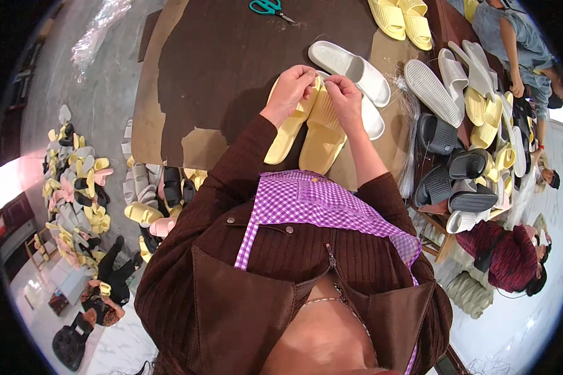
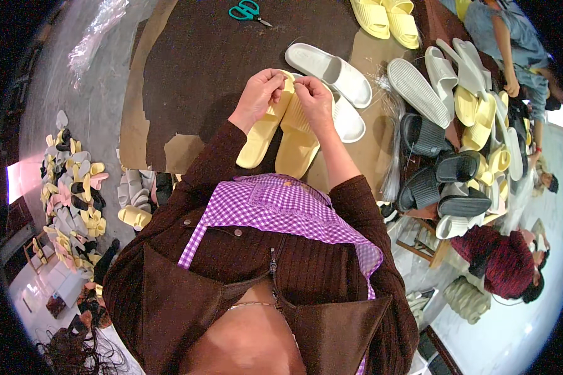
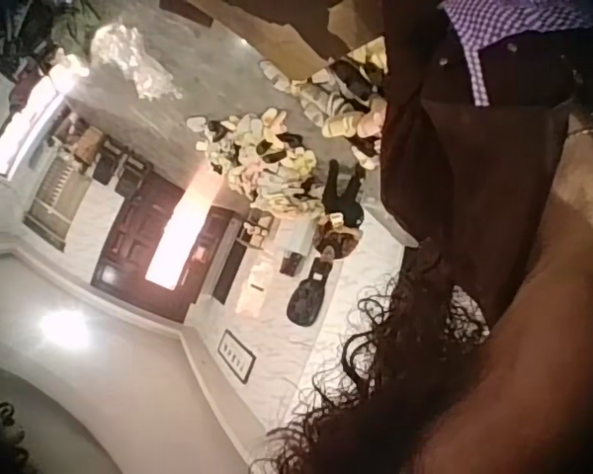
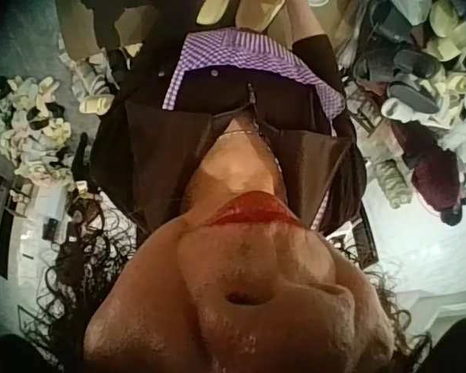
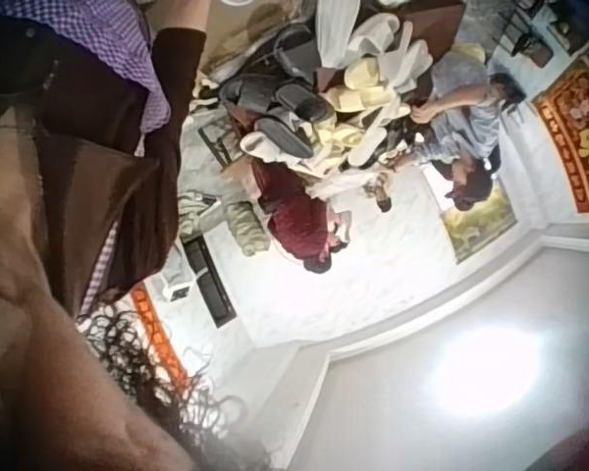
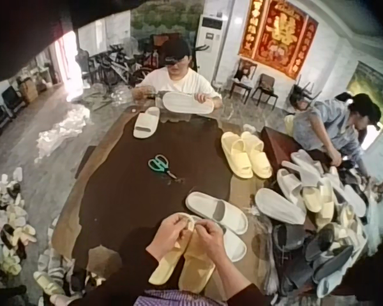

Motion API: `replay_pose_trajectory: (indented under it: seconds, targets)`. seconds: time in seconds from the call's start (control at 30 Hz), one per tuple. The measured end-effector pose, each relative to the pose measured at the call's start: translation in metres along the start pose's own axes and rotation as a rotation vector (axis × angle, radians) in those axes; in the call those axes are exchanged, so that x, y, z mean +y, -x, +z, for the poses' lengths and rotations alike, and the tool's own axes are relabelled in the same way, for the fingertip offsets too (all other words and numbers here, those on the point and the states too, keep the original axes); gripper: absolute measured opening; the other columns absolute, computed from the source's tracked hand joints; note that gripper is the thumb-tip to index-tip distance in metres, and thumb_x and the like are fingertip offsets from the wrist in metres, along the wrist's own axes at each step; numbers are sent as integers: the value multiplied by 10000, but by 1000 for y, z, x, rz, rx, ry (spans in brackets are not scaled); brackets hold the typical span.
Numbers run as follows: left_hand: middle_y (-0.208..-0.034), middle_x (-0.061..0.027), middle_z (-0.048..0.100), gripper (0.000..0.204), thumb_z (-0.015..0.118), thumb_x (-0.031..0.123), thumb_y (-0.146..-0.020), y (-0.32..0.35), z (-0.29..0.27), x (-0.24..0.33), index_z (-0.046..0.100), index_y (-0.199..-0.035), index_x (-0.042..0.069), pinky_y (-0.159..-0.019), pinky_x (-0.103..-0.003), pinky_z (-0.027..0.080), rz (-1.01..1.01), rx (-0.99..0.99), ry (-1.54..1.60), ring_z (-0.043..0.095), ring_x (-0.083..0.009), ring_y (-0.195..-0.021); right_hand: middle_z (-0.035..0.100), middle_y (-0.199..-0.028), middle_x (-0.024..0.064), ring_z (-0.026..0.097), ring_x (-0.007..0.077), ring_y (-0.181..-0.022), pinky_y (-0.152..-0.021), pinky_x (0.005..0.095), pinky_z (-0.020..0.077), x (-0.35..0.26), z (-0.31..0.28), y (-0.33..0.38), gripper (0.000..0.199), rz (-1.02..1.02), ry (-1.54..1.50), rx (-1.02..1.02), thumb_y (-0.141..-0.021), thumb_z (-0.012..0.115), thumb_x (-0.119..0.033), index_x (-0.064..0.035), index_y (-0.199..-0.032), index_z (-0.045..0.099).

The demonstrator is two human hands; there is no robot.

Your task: The person connects pairs of slippers together by threading plastic fasteners through them and securing them by hand.

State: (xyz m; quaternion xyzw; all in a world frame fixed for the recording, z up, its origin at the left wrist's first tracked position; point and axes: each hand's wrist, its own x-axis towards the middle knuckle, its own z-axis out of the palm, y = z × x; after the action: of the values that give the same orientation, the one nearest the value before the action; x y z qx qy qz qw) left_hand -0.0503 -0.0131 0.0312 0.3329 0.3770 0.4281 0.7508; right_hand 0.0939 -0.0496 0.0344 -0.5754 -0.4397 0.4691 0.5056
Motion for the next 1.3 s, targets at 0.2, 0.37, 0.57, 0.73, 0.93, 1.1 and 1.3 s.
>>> replay_pose_trajectory:
  seconds: [0.2,0.37,0.57,0.73,0.93,1.1,1.3]
  targets:
    - [-711,-1,566,78,543,96,-853,1,0,1,572,-861,24,-460,-181,381,13,30,15,488,-37,-550,574,-801,-34,495,35,-708,-648,182,411,-2,1,1,104,-21,23,11,-840,569,-70,-12,-918,605]
    - [-766,-15,599,94,541,75,-862,2,3,0,584,-924,18,-472,-173,378,54,62,-26,488,-32,-564,554,-751,-33,483,37,-639,-580,177,402,-5,5,5,101,-19,33,11,-844,566,-72,-8,-917,596]
    - [-761,-20,623,93,586,72,-813,7,12,-3,620,-864,1,-509,-190,422,183,217,-153,536,-54,-592,544,-708,-19,494,49,-597,-552,184,420,-7,10,8,86,7,28,-10,-845,567,-69,-3,-898,580]
    - [-709,-20,621,88,601,60,-785,3,14,-12,635,-810,-17,-547,-210,457,346,334,-329,558,-69,-598,552,-705,-4,515,55,-598,-567,198,454,-5,12,7,72,27,24,-16,-843,558,-56,0,-886,571]
    - [-688,-21,615,83,601,58,-781,1,14,-15,639,-800,-14,-537,-218,459,436,362,-410,559,-67,-591,577,-651,33,528,77,-556,-519,223,450,-5,14,7,104,24,92,24,-816,560,-59,33,-860,582]
    - [-695,-24,616,98,605,73,-786,6,14,-15,641,-808,-16,-534,-220,462,358,342,-356,562,-69,-597,563,-717,9,538,67,-603,-560,211,481,-3,11,8,82,43,149,-12,-844,544,-51,14,-887,568]
    - [-703,-29,618,108,607,82,-790,10,13,-15,643,-814,-16,-538,-222,467,329,309,-327,562,-66,-609,564,-721,15,537,68,-610,-569,209,479,-2,12,12,93,51,153,-12,-844,548,-61,17,-891,569]
